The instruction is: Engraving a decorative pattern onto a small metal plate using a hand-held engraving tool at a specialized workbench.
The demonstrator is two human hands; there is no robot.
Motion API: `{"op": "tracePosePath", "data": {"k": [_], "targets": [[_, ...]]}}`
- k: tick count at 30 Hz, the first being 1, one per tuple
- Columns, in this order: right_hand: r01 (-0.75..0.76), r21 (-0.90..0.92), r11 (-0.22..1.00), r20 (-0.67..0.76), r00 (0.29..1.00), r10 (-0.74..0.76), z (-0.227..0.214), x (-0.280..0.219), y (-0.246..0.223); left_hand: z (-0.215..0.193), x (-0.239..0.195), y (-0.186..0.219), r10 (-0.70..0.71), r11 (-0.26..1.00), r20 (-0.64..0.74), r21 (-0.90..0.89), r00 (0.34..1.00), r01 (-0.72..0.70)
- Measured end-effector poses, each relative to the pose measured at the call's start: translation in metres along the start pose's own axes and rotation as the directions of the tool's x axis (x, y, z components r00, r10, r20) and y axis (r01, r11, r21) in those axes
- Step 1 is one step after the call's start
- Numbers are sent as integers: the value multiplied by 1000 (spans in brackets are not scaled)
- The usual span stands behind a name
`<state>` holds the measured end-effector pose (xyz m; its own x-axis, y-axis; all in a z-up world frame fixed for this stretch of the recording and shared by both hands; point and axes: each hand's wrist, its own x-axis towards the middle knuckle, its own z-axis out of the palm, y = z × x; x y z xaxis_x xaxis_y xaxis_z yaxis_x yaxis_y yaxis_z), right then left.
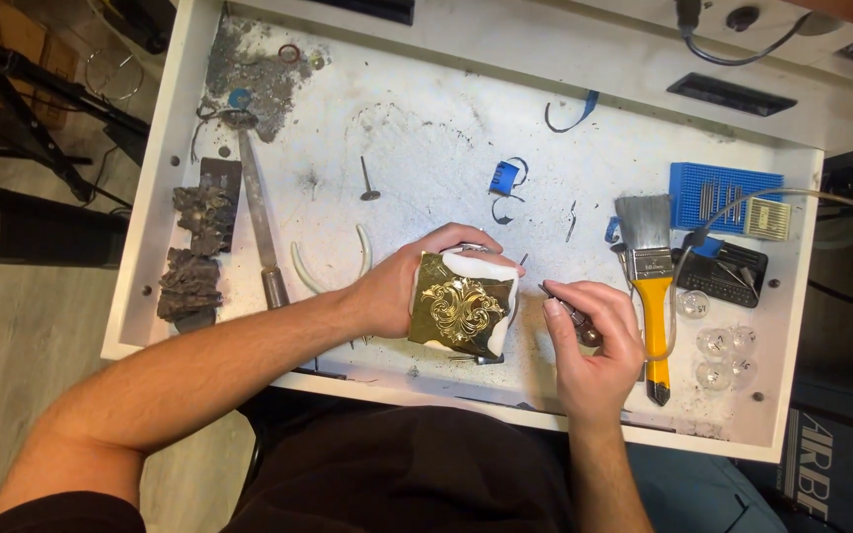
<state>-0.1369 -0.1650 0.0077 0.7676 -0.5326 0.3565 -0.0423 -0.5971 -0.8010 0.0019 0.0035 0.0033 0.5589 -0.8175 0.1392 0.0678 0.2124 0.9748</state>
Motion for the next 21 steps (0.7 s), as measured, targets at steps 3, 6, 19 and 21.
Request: {"op": "tracePosePath", "data": {"k": [3,6,19,21], "targets": [[0,-6,1000,8,1000,0,0,-1,1,-3,0,-3,4,1000,21,8,1000,-4],[-5,-7,1000,15,1000,5,0,-1,1,-5,0,-3,13,1000,28,27,1000,-14],[-7,-11,1000,34,999,8,1,0,0,-7,1,4,-38,993,12,113,999,37],[2,-22,1000,39,999,-1,1,1,1,-8,2,4,-30,991,11,128,999,29]]}}
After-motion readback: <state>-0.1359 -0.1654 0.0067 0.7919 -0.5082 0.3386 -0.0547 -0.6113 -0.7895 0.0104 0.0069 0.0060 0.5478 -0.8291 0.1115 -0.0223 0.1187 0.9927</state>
